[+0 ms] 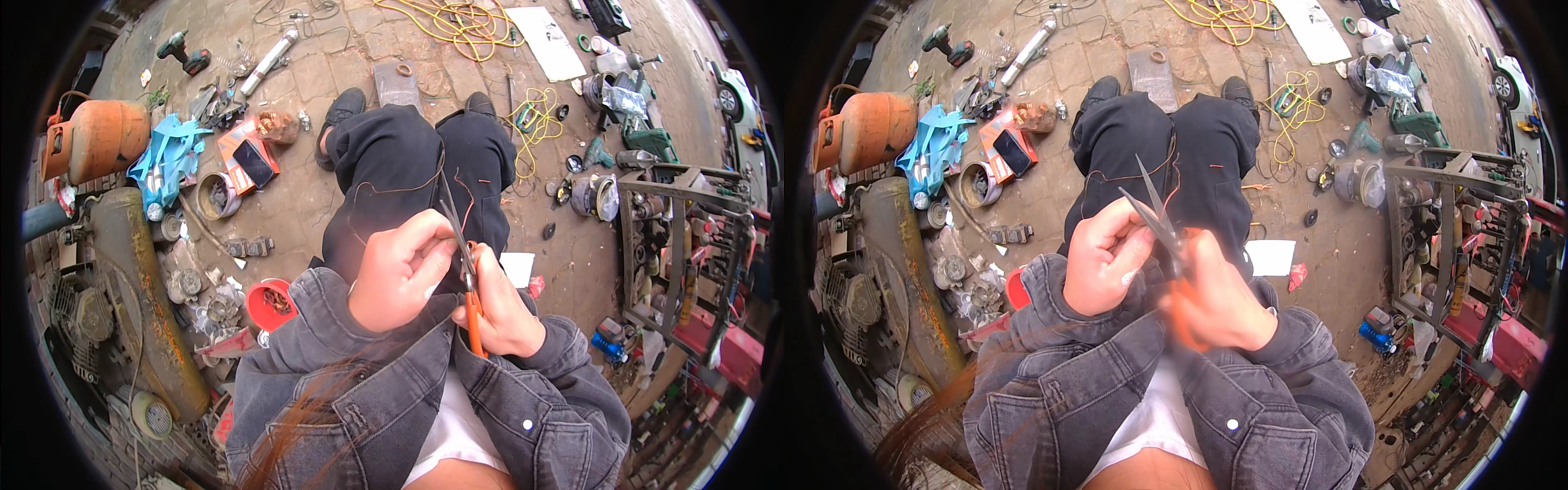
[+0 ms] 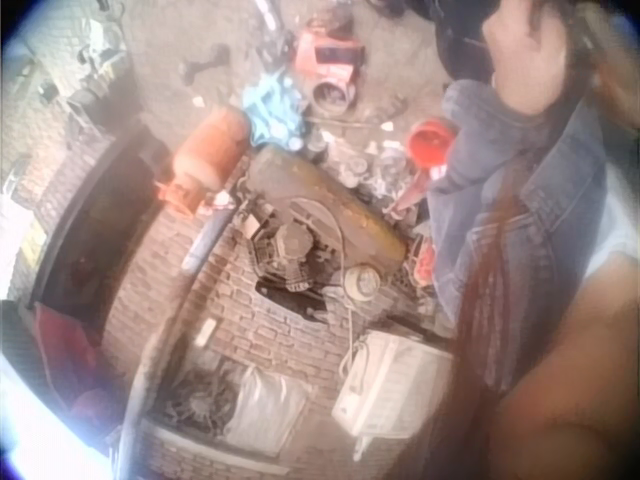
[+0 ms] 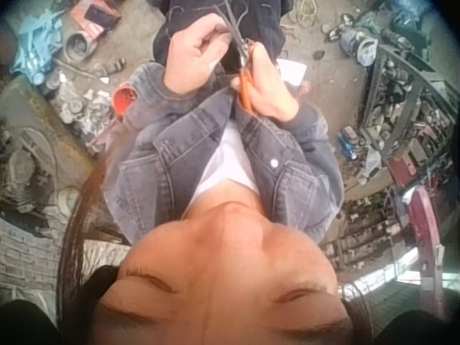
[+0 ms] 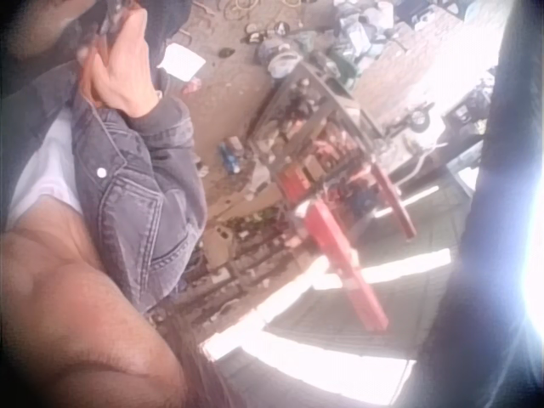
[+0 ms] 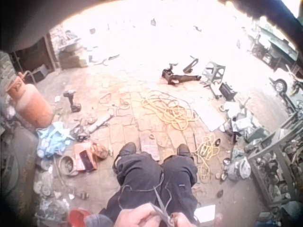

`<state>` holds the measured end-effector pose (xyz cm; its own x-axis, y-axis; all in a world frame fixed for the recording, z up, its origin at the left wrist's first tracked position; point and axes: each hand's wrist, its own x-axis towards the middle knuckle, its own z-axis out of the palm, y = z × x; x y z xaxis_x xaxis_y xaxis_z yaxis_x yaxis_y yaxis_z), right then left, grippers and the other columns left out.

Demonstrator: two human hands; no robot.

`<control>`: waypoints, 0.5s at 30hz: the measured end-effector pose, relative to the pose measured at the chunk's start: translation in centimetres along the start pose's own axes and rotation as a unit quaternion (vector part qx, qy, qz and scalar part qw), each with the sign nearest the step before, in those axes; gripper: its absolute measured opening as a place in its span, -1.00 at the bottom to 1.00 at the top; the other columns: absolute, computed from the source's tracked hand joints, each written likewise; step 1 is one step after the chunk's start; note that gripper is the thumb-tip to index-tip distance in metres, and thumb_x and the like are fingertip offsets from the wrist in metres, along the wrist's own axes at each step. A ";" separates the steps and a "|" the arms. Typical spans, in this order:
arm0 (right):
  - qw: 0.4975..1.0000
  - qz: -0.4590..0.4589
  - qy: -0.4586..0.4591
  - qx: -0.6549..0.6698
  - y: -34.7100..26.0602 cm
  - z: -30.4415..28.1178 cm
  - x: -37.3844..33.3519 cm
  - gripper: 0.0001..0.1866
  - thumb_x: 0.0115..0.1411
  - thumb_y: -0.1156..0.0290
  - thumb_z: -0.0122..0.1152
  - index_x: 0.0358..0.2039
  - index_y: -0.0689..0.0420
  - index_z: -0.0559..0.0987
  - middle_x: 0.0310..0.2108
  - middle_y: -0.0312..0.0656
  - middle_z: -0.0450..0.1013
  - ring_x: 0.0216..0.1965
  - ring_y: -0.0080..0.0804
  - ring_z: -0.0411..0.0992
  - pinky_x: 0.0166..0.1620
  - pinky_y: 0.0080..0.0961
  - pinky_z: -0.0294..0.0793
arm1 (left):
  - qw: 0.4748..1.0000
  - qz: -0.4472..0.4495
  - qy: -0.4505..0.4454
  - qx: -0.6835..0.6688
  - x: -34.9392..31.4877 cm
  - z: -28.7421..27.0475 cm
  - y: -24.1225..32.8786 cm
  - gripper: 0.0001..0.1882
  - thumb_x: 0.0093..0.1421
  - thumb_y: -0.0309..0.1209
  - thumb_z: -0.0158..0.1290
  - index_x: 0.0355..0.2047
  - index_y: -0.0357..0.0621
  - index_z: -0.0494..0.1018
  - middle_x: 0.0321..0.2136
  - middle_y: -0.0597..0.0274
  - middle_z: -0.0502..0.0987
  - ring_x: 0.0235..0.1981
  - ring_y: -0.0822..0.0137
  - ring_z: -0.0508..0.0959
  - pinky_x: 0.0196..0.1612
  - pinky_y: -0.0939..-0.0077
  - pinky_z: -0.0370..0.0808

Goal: The person strips the insulation from a red wire using pliers, then twists the exposed strands. The person repeats the stripping and twisting process on a second wire. The workspace is cluttered with tools and parts.

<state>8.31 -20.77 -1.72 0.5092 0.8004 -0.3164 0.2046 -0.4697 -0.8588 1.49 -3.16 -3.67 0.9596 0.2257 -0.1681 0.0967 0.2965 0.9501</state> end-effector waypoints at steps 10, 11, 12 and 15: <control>0.981 0.020 -0.081 0.177 1.1 0.2 -1.1 -0.65 0.11 0.60 0.00 -0.05 0.27 0.27 -0.29 -0.08 0.22 -0.31 -0.29 0.23 -0.21 -0.35 0.32 | 0.995 -0.033 -0.054 -0.073 0.1 -0.7 0.4 -0.93 0.35 -0.53 0.00 -0.23 -0.30 0.42 -0.40 0.39 0.47 -0.39 0.65 0.38 -0.30 0.72 0.32; 0.979 0.027 -0.089 0.184 1.3 0.1 -1.3 -0.65 0.13 0.59 0.00 -0.05 0.27 0.27 -0.30 -0.09 0.21 -0.32 -0.29 0.22 -0.22 -0.34 0.31 | 0.995 -0.034 -0.051 -0.081 0.1 -0.7 0.3 -0.93 0.35 -0.53 0.00 -0.24 -0.30 0.42 -0.40 0.39 0.47 -0.39 0.65 0.38 -0.30 0.73 0.32; 0.976 0.034 -0.096 0.191 1.5 0.1 -1.4 -0.66 0.14 0.58 0.00 -0.05 0.28 0.27 -0.31 -0.10 0.20 -0.34 -0.28 0.20 -0.22 -0.33 0.31 | 0.994 -0.034 -0.051 -0.092 0.2 -0.6 0.3 -0.93 0.35 -0.53 0.00 -0.24 -0.30 0.42 -0.39 0.39 0.47 -0.39 0.65 0.38 -0.30 0.73 0.32; 0.969 0.040 -0.108 0.220 1.7 0.0 -1.6 -0.68 0.18 0.55 -0.02 -0.04 0.27 0.27 -0.32 -0.14 0.18 -0.35 -0.32 0.19 -0.24 -0.36 0.30 | 0.992 -0.036 -0.051 -0.107 0.3 -0.7 0.1 -0.93 0.35 -0.52 0.01 -0.24 -0.29 0.42 -0.40 0.39 0.46 -0.40 0.66 0.37 -0.31 0.73 0.31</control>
<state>7.85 -22.90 -2.70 0.3126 0.8492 -0.4257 -0.2297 -0.3672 -0.9013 1.59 -2.46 -3.77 0.9750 0.1052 -0.1957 0.1181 0.5008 0.8575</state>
